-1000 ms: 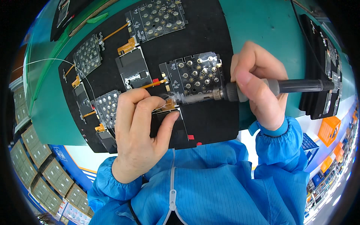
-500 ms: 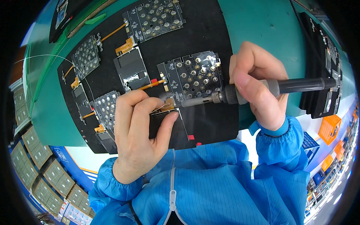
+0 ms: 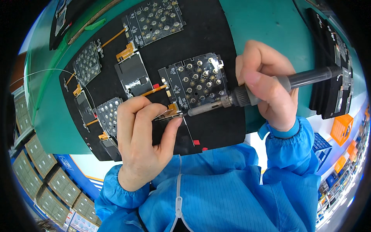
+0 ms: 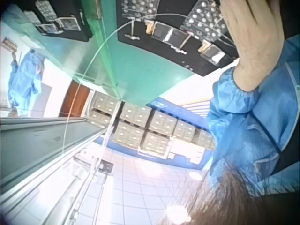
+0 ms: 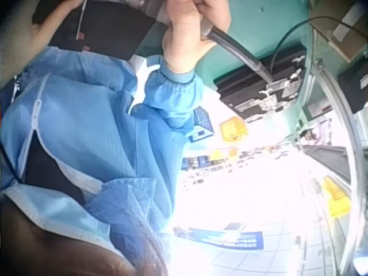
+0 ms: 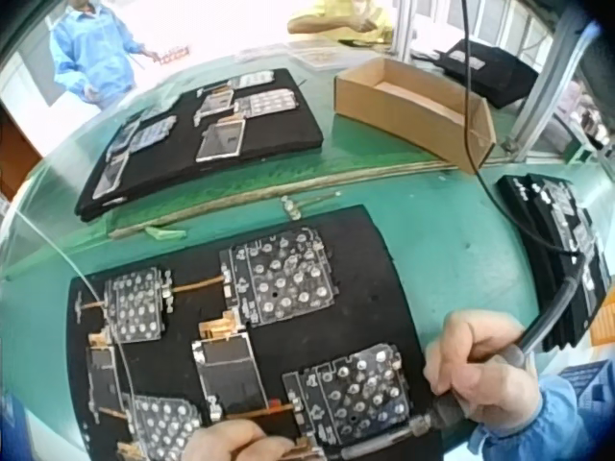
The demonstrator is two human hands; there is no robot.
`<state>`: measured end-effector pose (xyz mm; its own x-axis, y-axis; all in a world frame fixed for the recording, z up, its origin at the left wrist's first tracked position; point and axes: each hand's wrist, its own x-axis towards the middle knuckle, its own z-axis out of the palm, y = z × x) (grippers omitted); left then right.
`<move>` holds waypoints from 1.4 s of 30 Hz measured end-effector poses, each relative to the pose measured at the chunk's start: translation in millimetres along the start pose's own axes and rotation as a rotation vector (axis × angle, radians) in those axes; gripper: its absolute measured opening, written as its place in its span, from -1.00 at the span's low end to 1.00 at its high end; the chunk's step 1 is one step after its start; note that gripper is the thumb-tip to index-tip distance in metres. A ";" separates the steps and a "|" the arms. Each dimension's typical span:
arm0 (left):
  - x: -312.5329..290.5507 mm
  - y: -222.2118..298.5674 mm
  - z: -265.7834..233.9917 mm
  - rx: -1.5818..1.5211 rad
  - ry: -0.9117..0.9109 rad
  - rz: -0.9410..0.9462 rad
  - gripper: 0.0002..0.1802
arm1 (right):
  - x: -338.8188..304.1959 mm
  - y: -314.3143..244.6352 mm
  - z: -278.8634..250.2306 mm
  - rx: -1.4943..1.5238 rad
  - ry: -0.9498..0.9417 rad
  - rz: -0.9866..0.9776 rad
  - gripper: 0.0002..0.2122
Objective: The person solders electronic components onto circuit boards using a soldering iron and solder wire.
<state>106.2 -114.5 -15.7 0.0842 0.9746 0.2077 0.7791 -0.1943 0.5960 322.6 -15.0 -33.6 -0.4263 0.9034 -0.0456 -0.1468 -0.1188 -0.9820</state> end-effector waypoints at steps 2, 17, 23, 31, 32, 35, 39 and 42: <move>1.5 0.2 -0.5 0.004 -0.005 0.002 -0.61 | 0.7 2.0 -0.1 -0.015 0.100 -0.008 -0.76; -42.2 -64.9 -119.7 0.227 0.515 -0.576 -0.88 | 72.8 -39.4 -71.9 -0.611 0.896 -0.679 -0.86; -73.4 -99.4 -128.5 0.200 0.170 -0.746 -0.75 | 63.0 -53.5 -70.0 -0.524 0.785 -0.487 -0.84; -92.9 -112.8 -125.1 -0.368 0.215 -0.762 -0.68 | -14.4 -3.1 18.2 0.228 0.481 -0.075 -0.78; -92.6 -115.0 -126.9 -0.434 0.197 -0.743 -0.67 | -19.1 1.9 21.7 0.283 0.436 -0.005 -0.77; -90.0 -118.1 -138.7 -0.592 0.039 -0.819 -0.61 | -22.7 7.7 26.8 0.284 0.427 -0.075 -0.78; -81.7 -123.5 -139.9 -0.776 -0.089 -0.831 -0.58 | -15.9 2.4 36.2 0.364 0.520 -0.125 -0.79; -77.3 -128.1 -129.9 -0.921 -0.087 -0.746 -0.46 | -10.8 0.5 43.4 0.395 0.541 -0.155 -0.81</move>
<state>-80.9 -179.5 -7.3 -0.1309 0.8784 -0.4597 -0.0836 0.4522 0.8880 288.3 -42.7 -25.6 0.1170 0.9885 -0.0962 -0.5282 -0.0201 -0.8489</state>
